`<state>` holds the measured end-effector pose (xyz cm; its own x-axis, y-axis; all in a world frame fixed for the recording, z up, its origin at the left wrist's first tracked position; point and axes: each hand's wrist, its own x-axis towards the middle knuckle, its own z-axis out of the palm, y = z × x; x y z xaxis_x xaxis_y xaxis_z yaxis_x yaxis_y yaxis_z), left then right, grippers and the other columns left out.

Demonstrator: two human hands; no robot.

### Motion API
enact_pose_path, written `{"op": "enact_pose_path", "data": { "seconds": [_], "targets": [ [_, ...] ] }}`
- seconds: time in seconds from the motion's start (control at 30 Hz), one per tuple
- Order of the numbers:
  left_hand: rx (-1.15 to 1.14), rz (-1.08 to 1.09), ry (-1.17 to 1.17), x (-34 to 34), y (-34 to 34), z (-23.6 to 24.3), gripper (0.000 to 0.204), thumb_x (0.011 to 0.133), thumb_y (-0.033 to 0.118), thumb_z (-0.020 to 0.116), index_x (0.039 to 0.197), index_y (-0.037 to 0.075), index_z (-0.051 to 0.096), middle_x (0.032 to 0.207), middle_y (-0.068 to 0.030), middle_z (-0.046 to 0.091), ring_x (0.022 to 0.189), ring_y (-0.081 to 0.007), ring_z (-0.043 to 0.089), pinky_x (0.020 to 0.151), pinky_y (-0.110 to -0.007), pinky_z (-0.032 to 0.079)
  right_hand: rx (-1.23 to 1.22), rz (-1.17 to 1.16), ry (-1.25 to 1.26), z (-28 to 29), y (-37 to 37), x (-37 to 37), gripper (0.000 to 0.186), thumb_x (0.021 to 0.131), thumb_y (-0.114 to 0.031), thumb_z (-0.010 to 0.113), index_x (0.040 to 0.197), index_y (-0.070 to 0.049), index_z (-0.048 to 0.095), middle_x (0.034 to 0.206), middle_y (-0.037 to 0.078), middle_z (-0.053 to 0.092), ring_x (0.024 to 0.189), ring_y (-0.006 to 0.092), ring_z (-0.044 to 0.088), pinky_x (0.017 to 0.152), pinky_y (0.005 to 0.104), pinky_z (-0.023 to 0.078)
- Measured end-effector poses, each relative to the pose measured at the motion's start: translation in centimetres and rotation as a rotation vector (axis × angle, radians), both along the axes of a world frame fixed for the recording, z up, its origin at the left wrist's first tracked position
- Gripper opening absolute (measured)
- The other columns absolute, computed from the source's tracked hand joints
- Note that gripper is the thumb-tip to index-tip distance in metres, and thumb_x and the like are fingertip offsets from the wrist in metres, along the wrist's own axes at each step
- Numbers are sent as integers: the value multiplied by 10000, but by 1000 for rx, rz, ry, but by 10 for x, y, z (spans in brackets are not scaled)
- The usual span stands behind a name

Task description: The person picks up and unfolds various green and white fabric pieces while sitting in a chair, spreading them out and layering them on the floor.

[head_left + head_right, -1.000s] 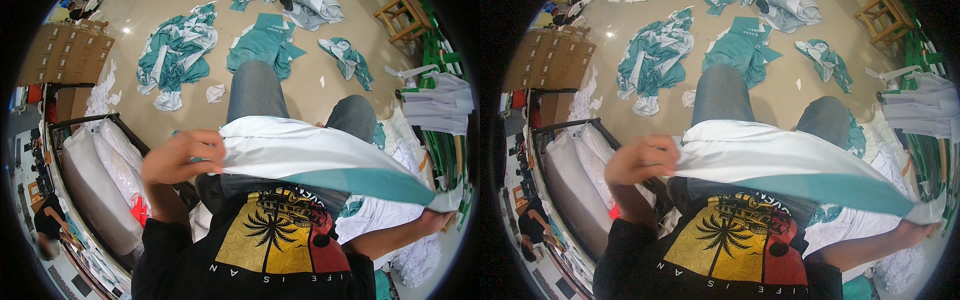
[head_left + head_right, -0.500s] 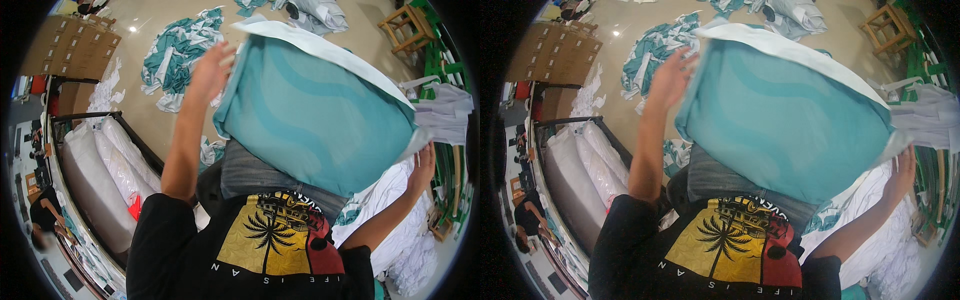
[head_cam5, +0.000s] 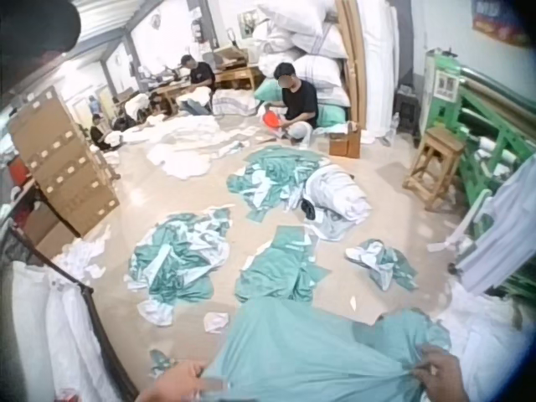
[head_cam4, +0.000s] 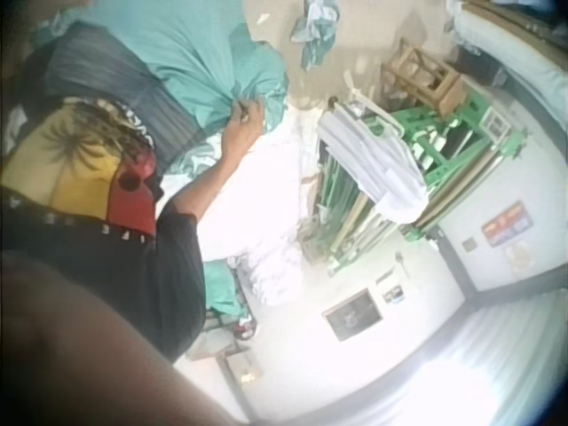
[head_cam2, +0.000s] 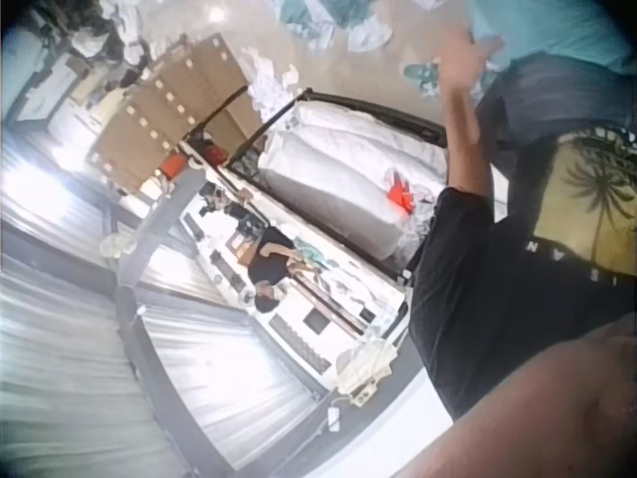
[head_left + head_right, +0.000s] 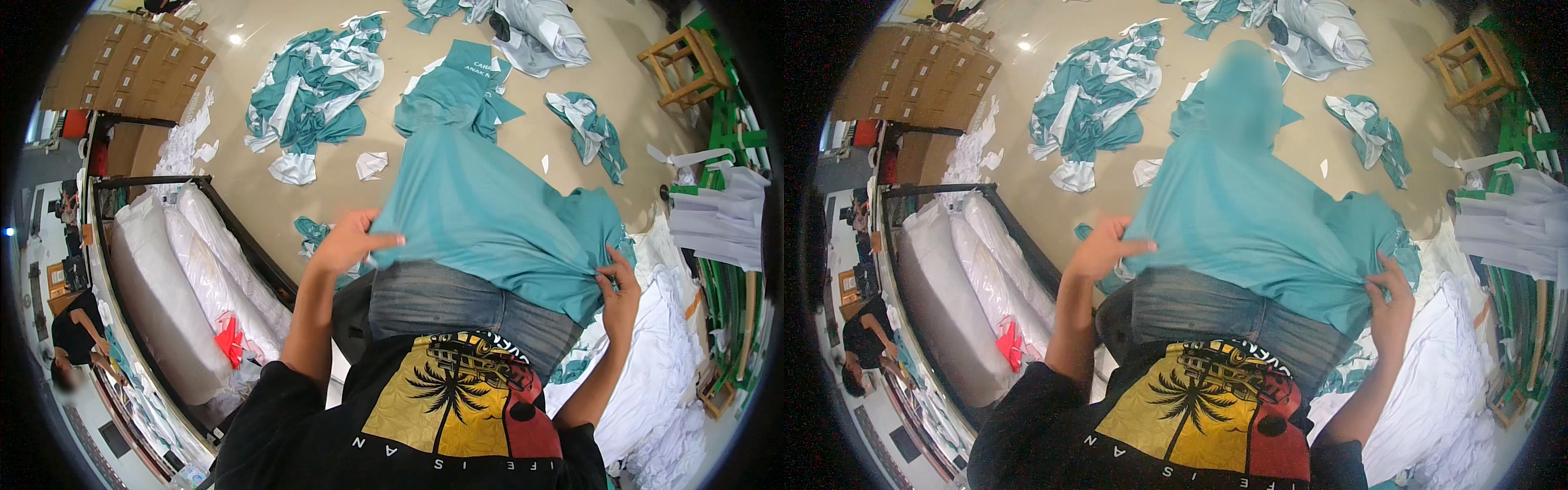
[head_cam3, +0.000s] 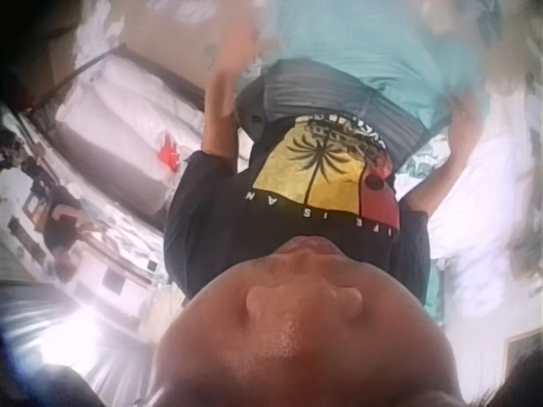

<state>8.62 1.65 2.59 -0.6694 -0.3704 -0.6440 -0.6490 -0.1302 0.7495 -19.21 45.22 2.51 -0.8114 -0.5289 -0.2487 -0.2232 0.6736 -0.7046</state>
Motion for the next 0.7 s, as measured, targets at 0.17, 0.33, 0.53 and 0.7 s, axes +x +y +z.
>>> {"op": "enact_pose_path", "data": {
  "seconds": [0.17, 0.33, 0.53, 0.7],
  "targets": [
    [-152, -831, -124, 7, 3, 23, 611, 815, 447, 884, 720, -86, 601, 594, -150, 442, 588, -164, 471, 566, -400, 385, 43, -112, -313, 33, 41, -21, 63, 931, 18, 678, 917, -20, 629, 827, -41, 606, 735, 41, 486, 671, 235, 372],
    [-215, -901, -162, 9, 7, 31, 723, 831, 609, 809, 731, -91, 658, 604, -216, 531, 578, -296, 573, 605, -446, 445, 267, -3, -486, 29, 62, -14, 300, 880, -115, 782, 1122, 22, 669, 982, 81, 706, 837, 125, 603, 738, 295, 474],
    [-555, -851, -276, -26, 51, 48, 677, 1005, 548, 620, 793, -87, 721, 730, -273, 621, 763, -442, 657, 756, -508, 519, 295, 123, 53, 8, -24, 42, 1107, 819, -406, 876, 1696, -184, 238, 1736, 262, 171, 1553, 506, 245, 1213, 581, 342],
    [-927, -713, 333, -73, 96, 65, 421, 1005, 338, 688, 919, -69, 755, 1189, -302, 646, 1056, -469, 645, 934, -503, 516, 615, 160, 196, 14, -88, 78, 775, 765, -436, 901, 1474, -296, 619, 1775, 212, 50, 1520, 687, 98, 1135, 824, 246]
  ]
}}
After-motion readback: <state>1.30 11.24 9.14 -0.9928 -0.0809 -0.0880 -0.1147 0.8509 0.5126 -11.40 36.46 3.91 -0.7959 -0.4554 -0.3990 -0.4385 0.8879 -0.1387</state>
